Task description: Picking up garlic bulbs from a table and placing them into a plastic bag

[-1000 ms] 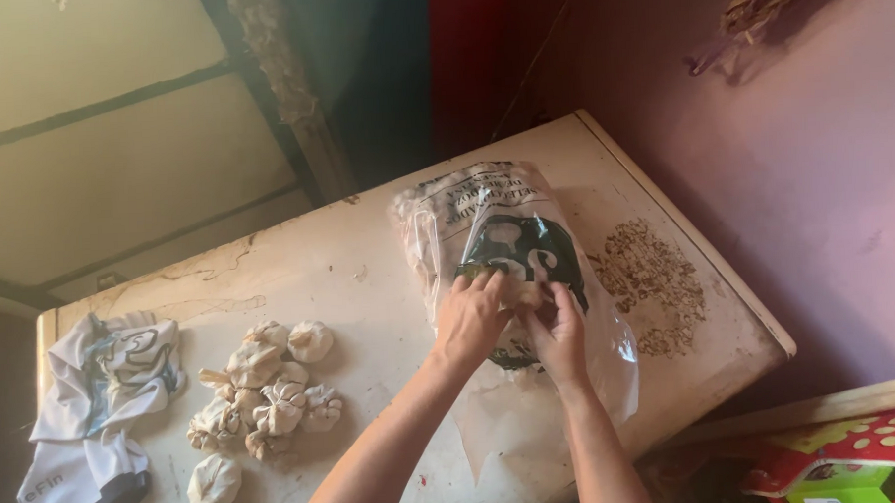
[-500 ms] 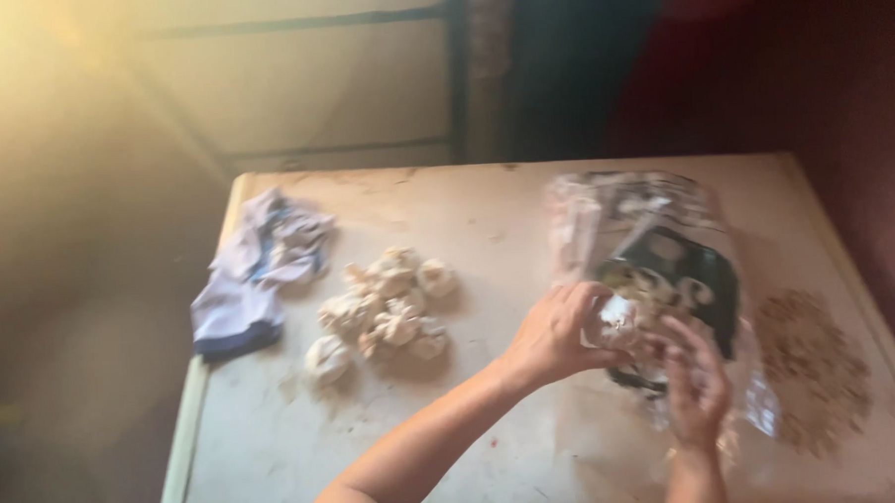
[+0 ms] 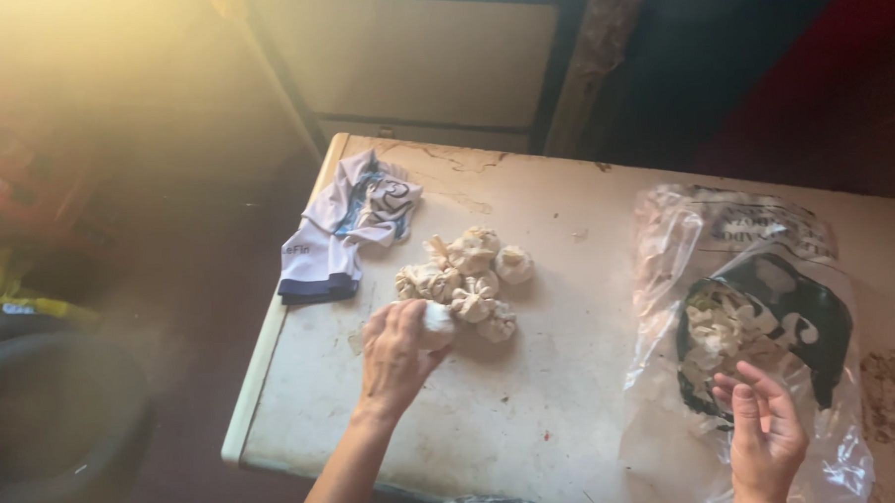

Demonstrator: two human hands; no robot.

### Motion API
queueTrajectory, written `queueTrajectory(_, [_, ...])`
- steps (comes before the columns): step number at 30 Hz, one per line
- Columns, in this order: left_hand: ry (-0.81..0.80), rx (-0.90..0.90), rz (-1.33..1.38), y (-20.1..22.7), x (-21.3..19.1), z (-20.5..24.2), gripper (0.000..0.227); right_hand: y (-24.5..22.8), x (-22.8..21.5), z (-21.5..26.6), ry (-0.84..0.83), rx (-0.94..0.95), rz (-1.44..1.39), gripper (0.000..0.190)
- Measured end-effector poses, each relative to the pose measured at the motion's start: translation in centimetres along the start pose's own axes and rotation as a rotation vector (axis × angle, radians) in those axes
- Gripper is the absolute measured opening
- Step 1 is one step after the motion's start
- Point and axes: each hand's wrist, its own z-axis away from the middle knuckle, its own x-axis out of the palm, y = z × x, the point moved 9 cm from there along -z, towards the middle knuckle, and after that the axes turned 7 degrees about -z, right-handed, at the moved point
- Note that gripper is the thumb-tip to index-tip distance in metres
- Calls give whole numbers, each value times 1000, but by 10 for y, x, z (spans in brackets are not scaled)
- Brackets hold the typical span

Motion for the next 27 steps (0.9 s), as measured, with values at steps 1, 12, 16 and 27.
queueTrajectory(1, [2, -6, -2, -12, 8, 4, 76, 0, 4, -1, -6, 0, -1, 30])
queueTrajectory(12, [-61, -81, -80, -73, 68, -2, 94, 6, 8, 1, -15, -25, -73, 33])
queueTrajectory(16, [-108, 46, -42, -60, 64, -5, 104, 19, -13, -2, 44, -12, -32, 35])
queueTrajectory(27, [-126, 0, -87, -77, 80, 7, 89, -32, 25, -42, -66, -178, 462, 31])
